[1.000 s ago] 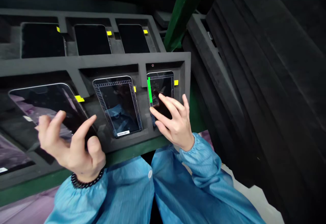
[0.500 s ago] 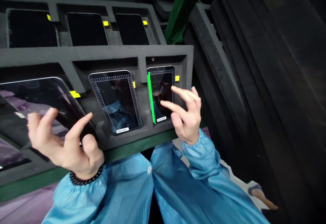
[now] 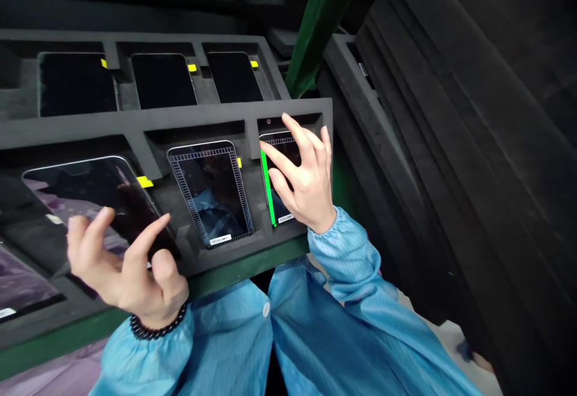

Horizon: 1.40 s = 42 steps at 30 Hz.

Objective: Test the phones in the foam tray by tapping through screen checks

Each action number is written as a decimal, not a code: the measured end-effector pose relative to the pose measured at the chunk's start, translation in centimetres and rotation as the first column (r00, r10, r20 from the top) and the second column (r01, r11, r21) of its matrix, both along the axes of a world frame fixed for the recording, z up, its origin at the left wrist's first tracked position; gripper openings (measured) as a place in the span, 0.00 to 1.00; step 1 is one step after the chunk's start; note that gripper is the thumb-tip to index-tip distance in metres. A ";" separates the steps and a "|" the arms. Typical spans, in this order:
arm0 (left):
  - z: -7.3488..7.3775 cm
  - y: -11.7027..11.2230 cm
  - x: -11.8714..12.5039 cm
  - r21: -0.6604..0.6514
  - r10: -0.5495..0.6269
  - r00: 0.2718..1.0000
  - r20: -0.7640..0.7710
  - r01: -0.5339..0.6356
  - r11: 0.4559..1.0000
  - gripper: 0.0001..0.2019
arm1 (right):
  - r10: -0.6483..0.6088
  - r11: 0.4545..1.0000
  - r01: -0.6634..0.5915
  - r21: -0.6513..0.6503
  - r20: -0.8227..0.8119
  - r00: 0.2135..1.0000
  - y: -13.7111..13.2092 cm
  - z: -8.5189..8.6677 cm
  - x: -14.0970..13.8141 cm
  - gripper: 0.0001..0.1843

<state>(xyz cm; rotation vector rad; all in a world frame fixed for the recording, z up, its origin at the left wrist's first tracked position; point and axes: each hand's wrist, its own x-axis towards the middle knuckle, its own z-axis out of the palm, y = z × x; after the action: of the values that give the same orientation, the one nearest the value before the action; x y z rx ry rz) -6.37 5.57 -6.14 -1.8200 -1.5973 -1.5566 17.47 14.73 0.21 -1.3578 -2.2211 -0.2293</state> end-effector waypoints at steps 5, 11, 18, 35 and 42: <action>0.0 -0.1 0.1 -0.021 0.012 1.000 0.017 -0.011 1.000 0.23 | 0.006 0.999 -0.003 0.044 -0.054 0.999 0.0 0.0 0.2 0.16; 0.1 0.0 0.1 -0.012 -0.001 1.000 0.006 0.001 1.000 0.22 | 0.008 0.998 -0.006 0.061 -0.026 1.000 0.3 0.1 -0.1 0.17; 0.3 0.1 0.1 0.000 -0.027 1.000 -0.006 0.027 1.000 0.22 | -0.130 0.986 0.140 0.090 -0.114 0.985 0.3 -0.5 2.0 0.19; 0.0 0.5 -0.1 0.073 -0.042 0.999 -0.002 0.042 0.996 0.21 | -0.140 0.979 0.153 0.136 -0.103 0.985 -0.7 -1.1 3.9 0.20; 0.0 0.6 -0.3 0.072 -0.055 0.998 -0.018 0.057 0.996 0.22 | -0.139 0.986 0.147 0.083 -0.096 0.986 -3.3 -2.2 4.7 0.19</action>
<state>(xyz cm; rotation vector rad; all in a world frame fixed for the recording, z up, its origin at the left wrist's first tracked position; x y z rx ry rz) -6.69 6.19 -6.13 -1.8489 -1.4745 -1.5980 22.18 11.40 -1.94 -1.4504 -2.0176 -0.3096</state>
